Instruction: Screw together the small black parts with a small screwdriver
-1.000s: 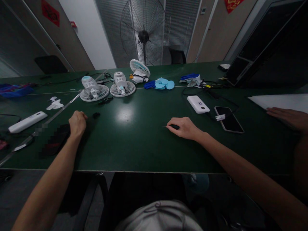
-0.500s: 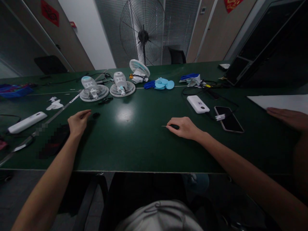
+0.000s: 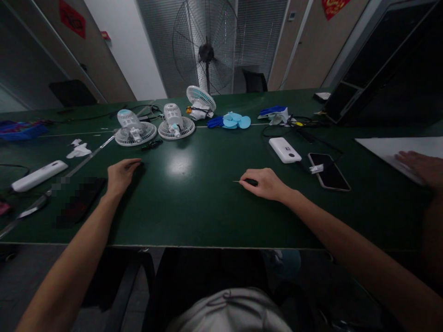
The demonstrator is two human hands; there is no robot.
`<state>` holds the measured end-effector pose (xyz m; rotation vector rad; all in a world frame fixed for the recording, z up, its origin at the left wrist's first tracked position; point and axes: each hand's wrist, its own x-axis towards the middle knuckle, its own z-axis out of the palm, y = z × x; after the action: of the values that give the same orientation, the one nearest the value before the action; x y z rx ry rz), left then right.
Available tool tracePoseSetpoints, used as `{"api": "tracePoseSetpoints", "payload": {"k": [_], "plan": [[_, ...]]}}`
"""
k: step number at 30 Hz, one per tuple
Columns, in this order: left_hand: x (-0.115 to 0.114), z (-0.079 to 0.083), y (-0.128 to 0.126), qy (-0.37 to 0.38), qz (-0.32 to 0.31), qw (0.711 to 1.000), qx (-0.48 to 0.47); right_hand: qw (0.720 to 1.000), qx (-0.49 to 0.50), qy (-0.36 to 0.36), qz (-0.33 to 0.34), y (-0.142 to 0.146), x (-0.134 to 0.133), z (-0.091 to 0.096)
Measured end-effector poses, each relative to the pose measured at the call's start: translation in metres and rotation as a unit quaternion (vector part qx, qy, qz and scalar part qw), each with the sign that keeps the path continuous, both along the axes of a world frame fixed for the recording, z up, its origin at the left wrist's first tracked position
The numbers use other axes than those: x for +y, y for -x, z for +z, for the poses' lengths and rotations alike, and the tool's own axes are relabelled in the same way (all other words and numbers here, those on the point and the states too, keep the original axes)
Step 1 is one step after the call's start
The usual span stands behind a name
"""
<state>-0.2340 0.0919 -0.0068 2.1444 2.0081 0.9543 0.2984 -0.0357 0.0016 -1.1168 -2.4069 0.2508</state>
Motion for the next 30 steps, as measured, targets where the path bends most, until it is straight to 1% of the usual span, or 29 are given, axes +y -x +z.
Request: {"api": "tracePoseSetpoints", "payload": {"k": [6,12,16,21,27,30], "plan": [[0.006,-0.002,0.004,0.001,0.034,0.999,-0.014,1.000,0.003,0.003,0.003,0.000,0.001,-0.001],[0.010,-0.003,-0.008,0.004,0.053,0.998,-0.031,1.000,0.003,0.005,0.000,0.000,0.001,-0.002],[0.009,-0.006,-0.017,0.005,0.053,0.998,-0.021,1.000,0.004,0.006,-0.001,0.000,0.003,-0.004],[0.011,-0.010,-0.020,0.003,0.047,0.999,0.000,1.000,0.004,0.000,-0.005,0.002,0.003,-0.005],[0.010,-0.009,-0.021,-0.028,-0.005,1.000,0.011,1.000,0.002,-0.001,-0.001,0.002,0.000,0.000],[0.008,-0.007,-0.022,-0.020,0.008,1.000,-0.008,1.000,0.001,0.001,0.000,0.001,0.000,0.000]]}}
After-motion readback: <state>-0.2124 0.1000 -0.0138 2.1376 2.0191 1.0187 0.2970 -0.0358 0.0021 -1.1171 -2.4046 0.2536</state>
